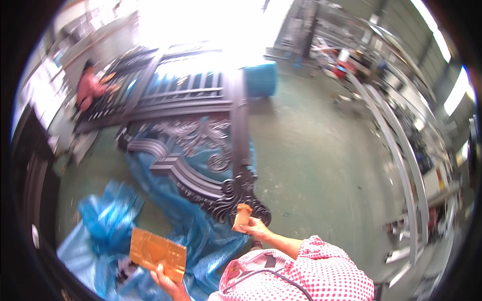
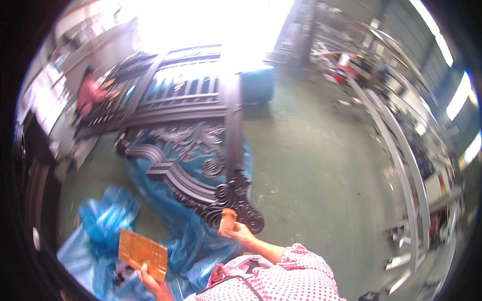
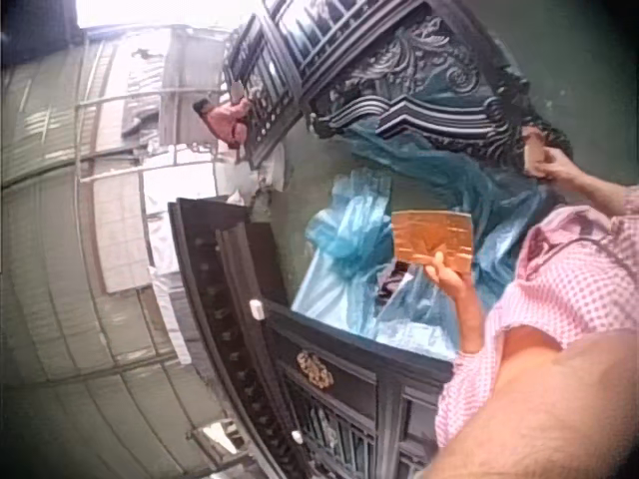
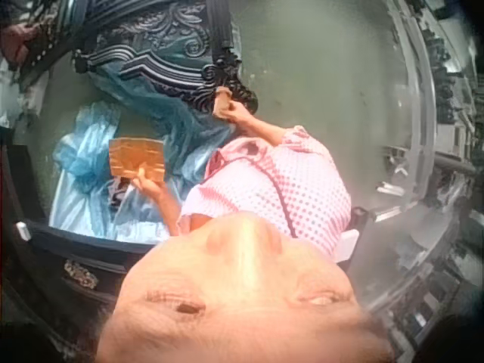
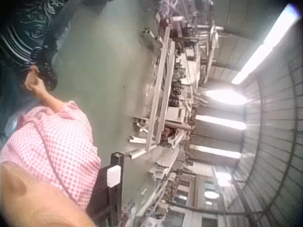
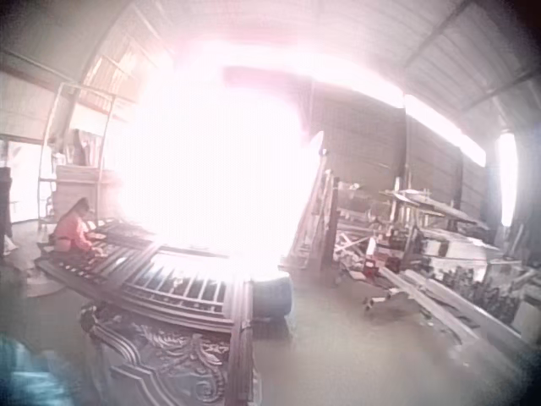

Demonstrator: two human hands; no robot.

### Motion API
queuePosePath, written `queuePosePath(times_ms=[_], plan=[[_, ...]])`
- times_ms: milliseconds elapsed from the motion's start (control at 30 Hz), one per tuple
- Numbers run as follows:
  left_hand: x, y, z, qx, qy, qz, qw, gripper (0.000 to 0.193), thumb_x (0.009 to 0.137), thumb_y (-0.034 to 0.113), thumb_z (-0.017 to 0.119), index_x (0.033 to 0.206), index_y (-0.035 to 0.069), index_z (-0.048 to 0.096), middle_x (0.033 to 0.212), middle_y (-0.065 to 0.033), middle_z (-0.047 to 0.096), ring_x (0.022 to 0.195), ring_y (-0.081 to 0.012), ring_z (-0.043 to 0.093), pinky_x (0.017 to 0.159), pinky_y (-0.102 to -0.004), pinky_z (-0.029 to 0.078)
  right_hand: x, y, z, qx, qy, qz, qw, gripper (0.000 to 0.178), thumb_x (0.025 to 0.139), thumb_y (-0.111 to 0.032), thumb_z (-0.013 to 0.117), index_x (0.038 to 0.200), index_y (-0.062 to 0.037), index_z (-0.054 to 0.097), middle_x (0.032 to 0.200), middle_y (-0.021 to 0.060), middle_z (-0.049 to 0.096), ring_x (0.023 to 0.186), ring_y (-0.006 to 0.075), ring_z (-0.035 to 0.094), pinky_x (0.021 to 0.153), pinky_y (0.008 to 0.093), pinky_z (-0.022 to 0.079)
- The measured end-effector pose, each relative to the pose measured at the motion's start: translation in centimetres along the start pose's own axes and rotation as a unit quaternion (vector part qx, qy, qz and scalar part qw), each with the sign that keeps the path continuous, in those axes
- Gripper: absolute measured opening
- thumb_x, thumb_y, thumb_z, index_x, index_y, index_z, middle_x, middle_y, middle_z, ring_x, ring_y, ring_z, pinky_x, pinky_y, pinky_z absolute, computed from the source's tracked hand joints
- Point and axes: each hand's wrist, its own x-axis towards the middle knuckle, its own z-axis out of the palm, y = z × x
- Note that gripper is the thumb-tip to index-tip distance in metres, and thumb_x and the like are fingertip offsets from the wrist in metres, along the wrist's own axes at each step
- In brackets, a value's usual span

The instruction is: The person applies gold leaf to the ornate scrollwork of a black metal gate using a sponge and a gold leaf sheet. They repeatedly dab the sponge onto the sheet to pick up gold leaf and then rub it onto the gate's decorative elements.

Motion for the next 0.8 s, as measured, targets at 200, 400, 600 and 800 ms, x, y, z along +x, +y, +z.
queuePosePath(times_ms=[200, 400, 600, 800], plan=[[-2.4, 0.6, 7.6, 0.095, -0.008, -0.057, 0.994, 0.028, 0.07, 0.013, 0.07, 0.096, 0.003, 0.065, 0.086, -0.0152, 0.062, 0.078, -0.0297, 0.06, 0.067, -0.0419, 0.053, -1.8, 0.7, -5.4, 0.096, 0.056, -0.081, 0.99, 0.035, 0.087, -0.015, 0.067, 0.116, -0.0007, 0.056, 0.107, 0.005, 0.064, 0.1, 0.0139, 0.061, 0.091, 0.0271, 0.046], [3.3, -6.0, 4.9, 0.342, -0.252, 0.233, 0.875, 0.029, 0.071, 0.02, 0.072, 0.098, 0.009, 0.069, 0.092, -0.0194, 0.063, 0.084, -0.0373, 0.059, 0.08, -0.0455, 0.048, -5.8, -0.9, -9.7, 0.072, 0.099, -0.142, 0.982, 0.041, 0.087, -0.024, 0.067, 0.117, 0.0004, 0.055, 0.107, 0.0074, 0.065, 0.098, 0.0126, 0.06, 0.081, 0.0245, 0.046], [1.6, -8.6, 10.1, 0.312, -0.339, 0.263, 0.848, 0.024, 0.081, 0.021, 0.068, 0.098, 0.004, 0.067, 0.089, -0.0169, 0.064, 0.079, -0.0359, 0.06, 0.074, -0.0444, 0.049, -9.7, -0.9, -13.2, 0.069, 0.198, -0.172, 0.963, 0.035, 0.088, -0.023, 0.064, 0.112, 0.0007, 0.056, 0.1, 0.0035, 0.064, 0.086, 0.0088, 0.056, 0.073, 0.0237, 0.044], [1.2, -12.5, 12.8, 0.284, -0.42, 0.333, 0.795, 0.017, 0.089, 0.018, 0.061, 0.095, 0.003, 0.066, 0.09, -0.0143, 0.066, 0.077, -0.0332, 0.061, 0.071, -0.0432, 0.049, -12.9, 1.9, -15.7, 0.053, 0.306, -0.173, 0.935, 0.032, 0.088, -0.026, 0.065, 0.109, -0.0026, 0.058, 0.093, -0.002, 0.063, 0.078, 0.0049, 0.053, 0.064, 0.0202, 0.041]])
